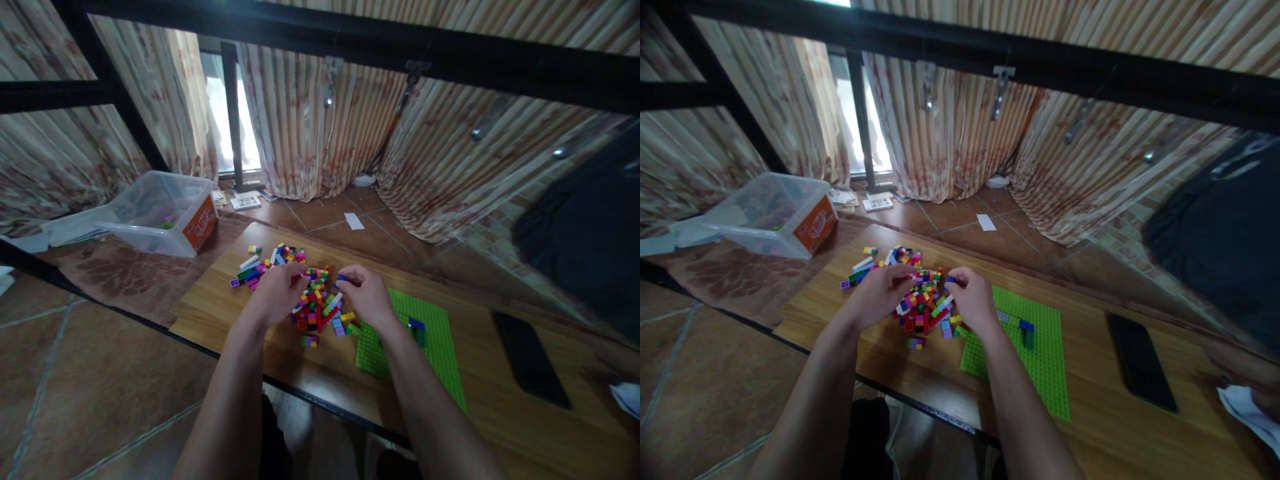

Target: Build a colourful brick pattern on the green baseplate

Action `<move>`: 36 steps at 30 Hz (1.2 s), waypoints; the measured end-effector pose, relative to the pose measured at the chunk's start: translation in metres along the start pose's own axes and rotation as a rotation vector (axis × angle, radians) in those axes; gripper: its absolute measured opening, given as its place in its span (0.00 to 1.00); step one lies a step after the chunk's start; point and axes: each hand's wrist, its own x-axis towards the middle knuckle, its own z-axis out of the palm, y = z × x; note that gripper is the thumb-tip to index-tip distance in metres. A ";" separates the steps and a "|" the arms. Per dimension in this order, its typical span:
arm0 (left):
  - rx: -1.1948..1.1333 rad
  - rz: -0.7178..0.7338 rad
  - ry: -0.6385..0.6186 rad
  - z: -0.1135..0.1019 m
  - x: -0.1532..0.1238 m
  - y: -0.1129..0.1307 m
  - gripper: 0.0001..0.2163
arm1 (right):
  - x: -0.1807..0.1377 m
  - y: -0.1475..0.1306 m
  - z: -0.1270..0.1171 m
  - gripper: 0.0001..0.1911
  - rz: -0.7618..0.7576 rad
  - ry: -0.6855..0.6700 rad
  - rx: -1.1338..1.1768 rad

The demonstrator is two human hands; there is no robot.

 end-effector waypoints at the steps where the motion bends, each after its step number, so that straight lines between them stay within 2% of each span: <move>1: -0.005 0.013 -0.002 0.001 0.001 0.001 0.14 | -0.008 -0.002 -0.013 0.10 -0.002 0.038 0.084; 3: -0.026 0.052 -0.016 0.006 0.003 0.005 0.14 | -0.030 0.000 -0.044 0.13 0.019 0.099 0.204; 7: -0.096 0.106 -0.042 0.027 0.005 0.026 0.14 | -0.090 0.029 -0.106 0.16 0.231 0.243 0.169; 10: -0.143 0.174 -0.089 0.059 -0.003 0.052 0.13 | -0.124 0.059 -0.126 0.16 0.384 0.315 0.149; 12: -0.145 0.242 -0.157 0.084 -0.013 0.072 0.13 | -0.135 0.072 -0.127 0.15 0.422 0.289 0.146; 15: -0.095 0.284 -0.247 0.120 -0.031 0.096 0.13 | -0.134 0.079 -0.121 0.14 0.373 0.245 0.148; 18: -0.051 0.294 -0.249 0.143 -0.043 0.109 0.17 | -0.128 0.081 -0.116 0.13 0.324 0.216 0.104; 23: 0.043 0.291 -0.192 0.156 -0.040 0.112 0.26 | -0.123 0.087 -0.112 0.15 0.339 0.211 0.121; 28: 0.071 0.295 -0.228 0.164 -0.040 0.112 0.32 | -0.123 0.088 -0.110 0.12 0.333 0.265 0.070; 36: 0.164 0.293 -0.212 0.174 -0.043 0.114 0.32 | -0.124 0.083 -0.110 0.11 0.319 0.284 -0.059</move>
